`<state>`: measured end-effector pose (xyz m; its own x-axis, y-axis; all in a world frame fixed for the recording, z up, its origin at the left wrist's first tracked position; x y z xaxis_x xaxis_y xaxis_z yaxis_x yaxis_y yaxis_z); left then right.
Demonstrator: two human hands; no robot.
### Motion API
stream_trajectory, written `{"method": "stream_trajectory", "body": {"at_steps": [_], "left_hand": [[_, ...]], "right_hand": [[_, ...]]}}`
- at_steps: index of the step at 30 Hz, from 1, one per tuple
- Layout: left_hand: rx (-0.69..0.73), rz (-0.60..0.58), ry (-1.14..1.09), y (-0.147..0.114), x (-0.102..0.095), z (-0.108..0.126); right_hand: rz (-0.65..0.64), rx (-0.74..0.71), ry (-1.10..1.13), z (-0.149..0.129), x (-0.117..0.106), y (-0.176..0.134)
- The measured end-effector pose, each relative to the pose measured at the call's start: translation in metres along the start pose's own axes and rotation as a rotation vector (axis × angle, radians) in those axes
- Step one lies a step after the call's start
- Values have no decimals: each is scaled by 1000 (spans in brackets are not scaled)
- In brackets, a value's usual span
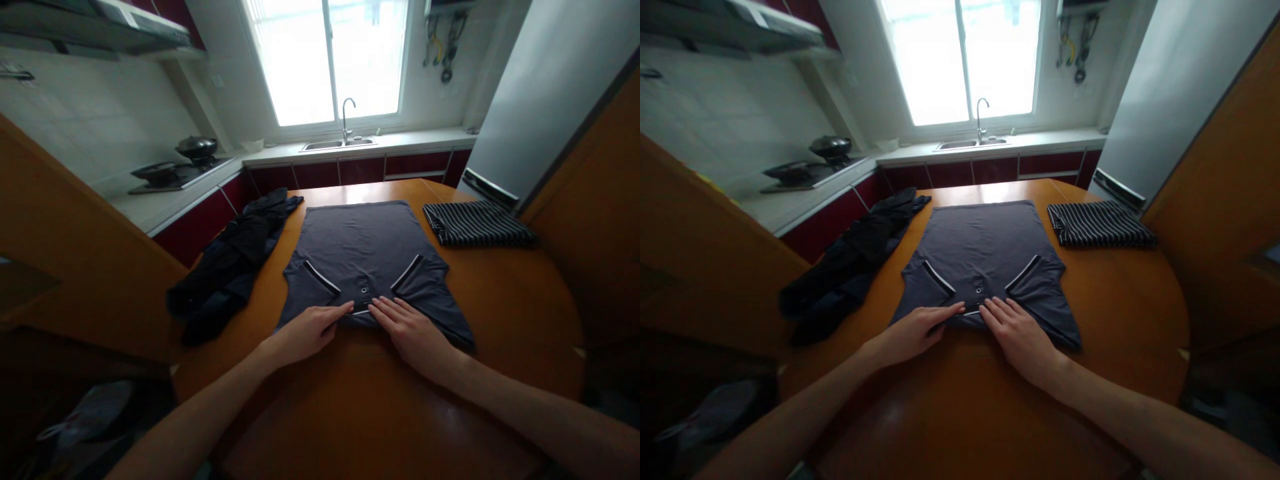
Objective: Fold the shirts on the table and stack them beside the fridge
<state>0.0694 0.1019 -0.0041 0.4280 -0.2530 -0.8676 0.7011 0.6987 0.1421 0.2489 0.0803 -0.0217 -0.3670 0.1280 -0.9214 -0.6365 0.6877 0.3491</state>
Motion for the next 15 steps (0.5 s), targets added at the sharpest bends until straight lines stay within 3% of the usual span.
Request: {"method": "stream_trajectory", "body": {"at_steps": [7,11,15], "left_hand": [[-52,45,76,5,-15,-4],[-84,30,106,15,-29,-10],[-109,-82,19,37,-43,-29]], "right_hand": [[28,116,56,19,-17,-1],[-89,215,113,38,-26,12],[-231,263,283,63,-33,38]]}}
Point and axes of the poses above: each hand's wrist, its own y-axis towards the middle knuckle, its own x-axis out of the palm, z = x × y, the point moved 7 cm from there along y, towards the middle knuckle, and after that the axes turned 4 degrees about z, right-handed, at the moved point
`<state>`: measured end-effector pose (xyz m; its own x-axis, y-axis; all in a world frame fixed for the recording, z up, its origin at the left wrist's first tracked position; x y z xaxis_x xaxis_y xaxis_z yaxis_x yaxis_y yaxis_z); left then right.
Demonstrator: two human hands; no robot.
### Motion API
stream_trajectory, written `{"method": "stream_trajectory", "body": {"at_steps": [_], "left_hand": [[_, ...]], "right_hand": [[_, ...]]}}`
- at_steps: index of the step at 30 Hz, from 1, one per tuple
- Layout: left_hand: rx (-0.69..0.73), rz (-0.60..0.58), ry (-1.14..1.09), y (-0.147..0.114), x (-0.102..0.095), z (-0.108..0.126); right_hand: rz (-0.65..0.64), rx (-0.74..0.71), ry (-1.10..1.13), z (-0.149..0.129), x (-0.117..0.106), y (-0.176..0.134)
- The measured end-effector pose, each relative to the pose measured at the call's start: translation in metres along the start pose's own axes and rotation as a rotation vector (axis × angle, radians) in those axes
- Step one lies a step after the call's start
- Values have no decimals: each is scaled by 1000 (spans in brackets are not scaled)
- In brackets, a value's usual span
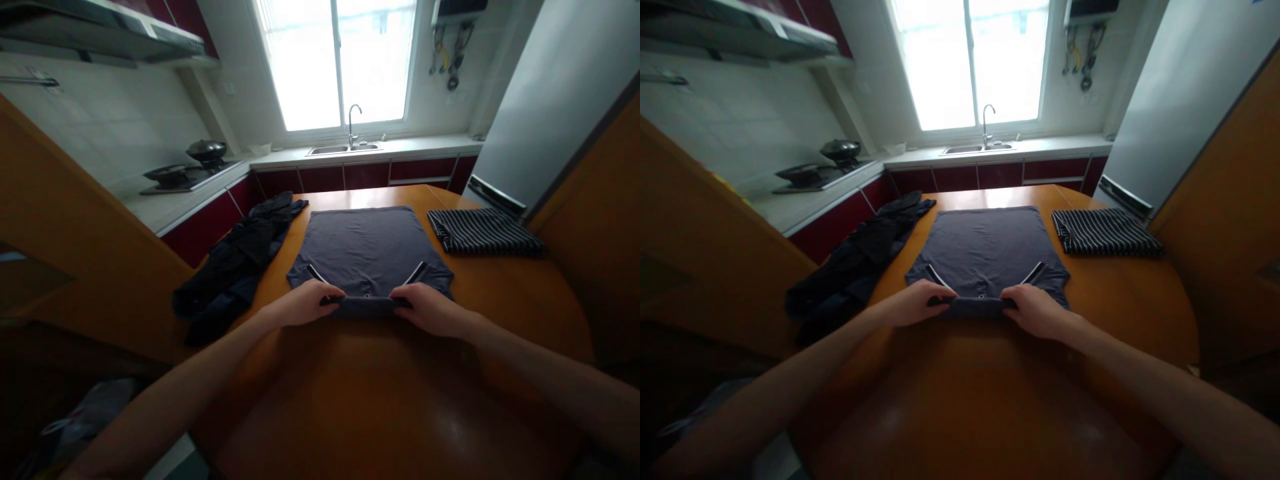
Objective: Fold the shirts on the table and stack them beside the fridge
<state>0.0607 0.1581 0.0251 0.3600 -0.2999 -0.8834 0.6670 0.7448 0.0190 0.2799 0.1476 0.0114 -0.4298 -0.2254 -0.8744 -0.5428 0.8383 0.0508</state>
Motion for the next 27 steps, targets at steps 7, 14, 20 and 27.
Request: {"method": "stream_trajectory", "body": {"at_steps": [7,14,20,27], "left_hand": [[-90,-304,-197,48,-8,-44],[-167,-345,-253,45,-7,-71],[-187,-281,-229,12,-20,-89],[-259,-203,-182,-11,-25,-103]], "right_hand": [[-297,-15,93,23,-11,54],[-417,67,142,53,-14,65],[-496,33,191,77,-30,49],[-366,143,266,108,-27,37]]}}
Point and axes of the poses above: each hand's wrist, its own y-axis towards the middle knuckle, its own x-axis out of the palm, z = x × y, the point moved 7 cm from there along y, towards the middle knuckle, and after that the axes turned 4 degrees about z, right-handed, at the moved point
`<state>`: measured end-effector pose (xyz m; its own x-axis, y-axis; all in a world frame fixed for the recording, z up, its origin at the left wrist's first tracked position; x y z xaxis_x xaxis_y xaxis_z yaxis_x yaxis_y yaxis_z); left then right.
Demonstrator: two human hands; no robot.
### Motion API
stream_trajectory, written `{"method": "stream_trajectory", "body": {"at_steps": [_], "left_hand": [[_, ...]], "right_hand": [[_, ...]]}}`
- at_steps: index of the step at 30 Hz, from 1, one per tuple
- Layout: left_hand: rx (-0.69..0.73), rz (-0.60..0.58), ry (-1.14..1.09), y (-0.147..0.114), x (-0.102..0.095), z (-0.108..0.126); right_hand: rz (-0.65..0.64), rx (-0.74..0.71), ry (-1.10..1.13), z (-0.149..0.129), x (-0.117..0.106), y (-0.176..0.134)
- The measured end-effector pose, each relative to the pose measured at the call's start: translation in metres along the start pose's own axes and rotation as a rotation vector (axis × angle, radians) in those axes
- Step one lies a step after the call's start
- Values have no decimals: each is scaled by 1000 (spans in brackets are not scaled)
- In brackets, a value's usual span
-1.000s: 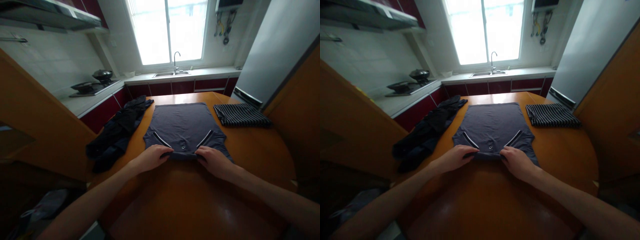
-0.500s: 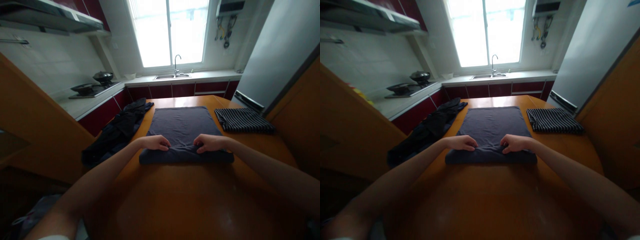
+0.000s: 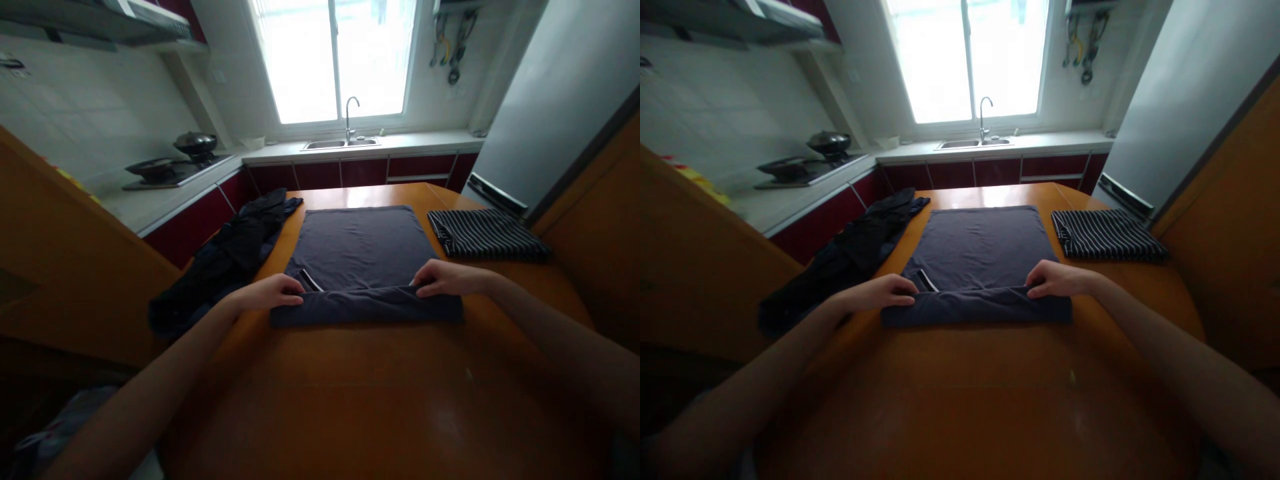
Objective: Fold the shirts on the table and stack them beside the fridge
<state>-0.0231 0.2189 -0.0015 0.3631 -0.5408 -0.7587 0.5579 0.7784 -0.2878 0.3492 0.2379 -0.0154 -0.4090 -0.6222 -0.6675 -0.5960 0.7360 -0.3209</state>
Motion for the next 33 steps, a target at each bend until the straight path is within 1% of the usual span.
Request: {"method": "stream_trajectory", "body": {"at_steps": [3,6,9,12,15,18,20,22,27,30,33], "left_hand": [[-40,67,-16,-5,-5,-8],[-108,134,-17,-11,-10,-21],[-160,177,-55,-18,-10,-33],[-198,202,-86,-23,-8,-41],[-200,203,-115,-24,-6,-40],[-135,227,-124,-21,-11,-33],[-81,286,-128,-20,-20,-28],[-34,365,-134,-18,-32,-26],[62,557,-61,-10,-67,-24],[65,615,-32,7,-82,-31],[28,626,-41,32,-89,-45]], "right_hand": [[86,-14,15,11,-3,3],[117,1,57,21,-8,-1],[157,24,90,29,-13,-10],[193,16,107,33,-17,-19],[202,4,131,34,-15,-21],[221,-28,149,33,-12,-20],[274,-48,155,33,-15,-21],[351,-56,147,34,-24,-23],[522,-48,48,36,-59,-25],[554,-48,33,36,-79,-14],[509,-32,26,41,-91,9]]}}
Point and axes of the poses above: each hand's wrist, its own y-axis towards the middle knuckle, its own x-axis out of the palm, z = x × y, the point moved 7 cm from there along y, towards the middle knuckle, and after that the axes turned 4 degrees about z, right-handed, at the moved point
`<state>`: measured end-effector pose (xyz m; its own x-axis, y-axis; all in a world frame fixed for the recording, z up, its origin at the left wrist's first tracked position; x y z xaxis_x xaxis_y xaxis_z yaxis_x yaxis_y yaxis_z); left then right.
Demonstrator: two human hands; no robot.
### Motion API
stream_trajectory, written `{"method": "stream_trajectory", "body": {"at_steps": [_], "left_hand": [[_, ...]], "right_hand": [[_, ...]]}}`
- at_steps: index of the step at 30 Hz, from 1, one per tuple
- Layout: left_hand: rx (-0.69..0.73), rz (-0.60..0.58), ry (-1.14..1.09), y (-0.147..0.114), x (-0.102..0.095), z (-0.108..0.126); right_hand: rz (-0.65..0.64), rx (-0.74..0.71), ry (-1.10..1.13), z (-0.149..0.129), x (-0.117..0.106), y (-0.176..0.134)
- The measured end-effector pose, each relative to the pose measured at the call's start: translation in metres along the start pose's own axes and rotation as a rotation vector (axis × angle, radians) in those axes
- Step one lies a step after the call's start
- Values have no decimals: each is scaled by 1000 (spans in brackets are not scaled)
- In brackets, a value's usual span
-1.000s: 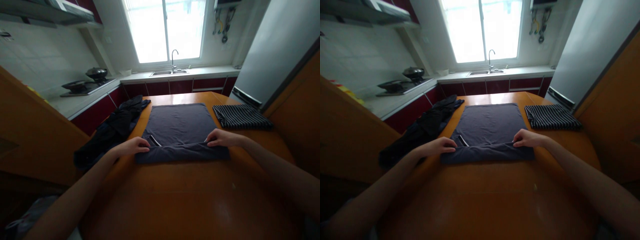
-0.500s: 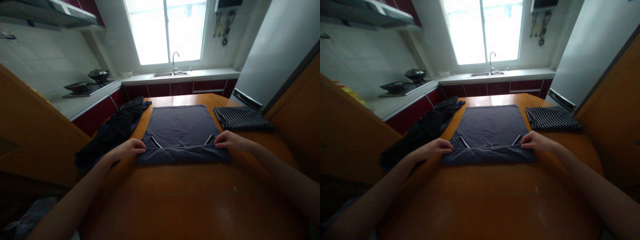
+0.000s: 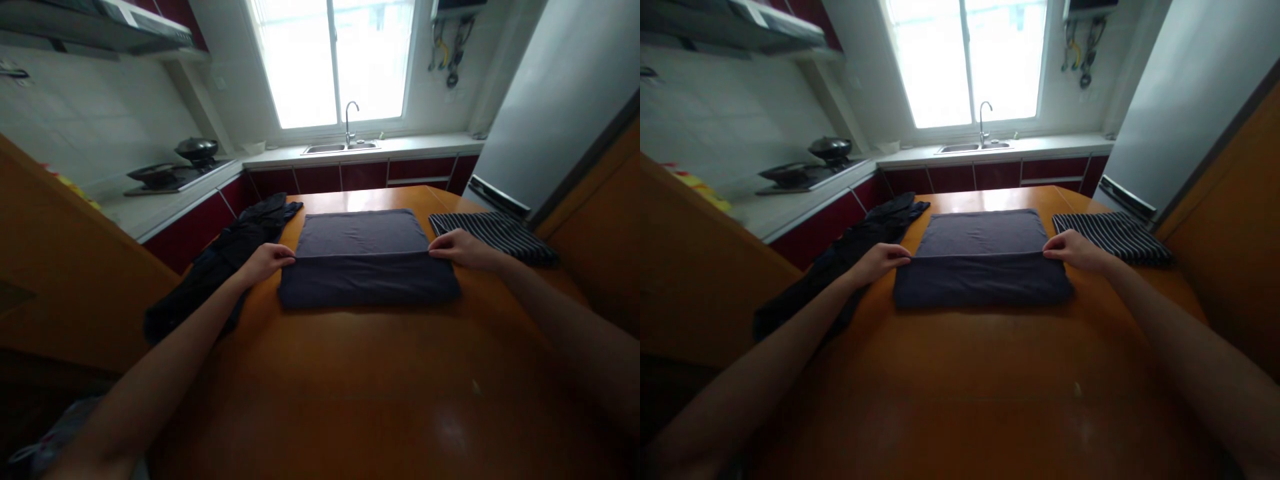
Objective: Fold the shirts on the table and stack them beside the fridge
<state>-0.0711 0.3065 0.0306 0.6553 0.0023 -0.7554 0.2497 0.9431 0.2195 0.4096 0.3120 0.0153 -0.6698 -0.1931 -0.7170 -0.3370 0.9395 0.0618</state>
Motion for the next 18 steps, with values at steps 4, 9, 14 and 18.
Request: {"method": "stream_trajectory", "body": {"at_steps": [4,9,14,18], "left_hand": [[-73,-49,-37,25,16,-20],[-138,-102,-82,45,26,-31],[-149,-109,-117,57,28,-35],[-164,-269,-45,60,31,-34]], "right_hand": [[-102,36,-5,17,8,37],[-162,78,-19,41,13,69],[-169,103,-6,52,16,80],[-153,69,-26,51,15,80]]}}
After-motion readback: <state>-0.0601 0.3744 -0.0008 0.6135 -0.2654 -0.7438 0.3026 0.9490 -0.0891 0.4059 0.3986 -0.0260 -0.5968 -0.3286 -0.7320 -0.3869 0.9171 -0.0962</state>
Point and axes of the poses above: each hand's wrist, its own y-axis towards the middle knuckle, its own x-axis out of the palm, z = x × y, the point moved 7 cm from there along y, towards the middle knuckle, and after that the axes turned 4 degrees about z, right-handed, at the moved point
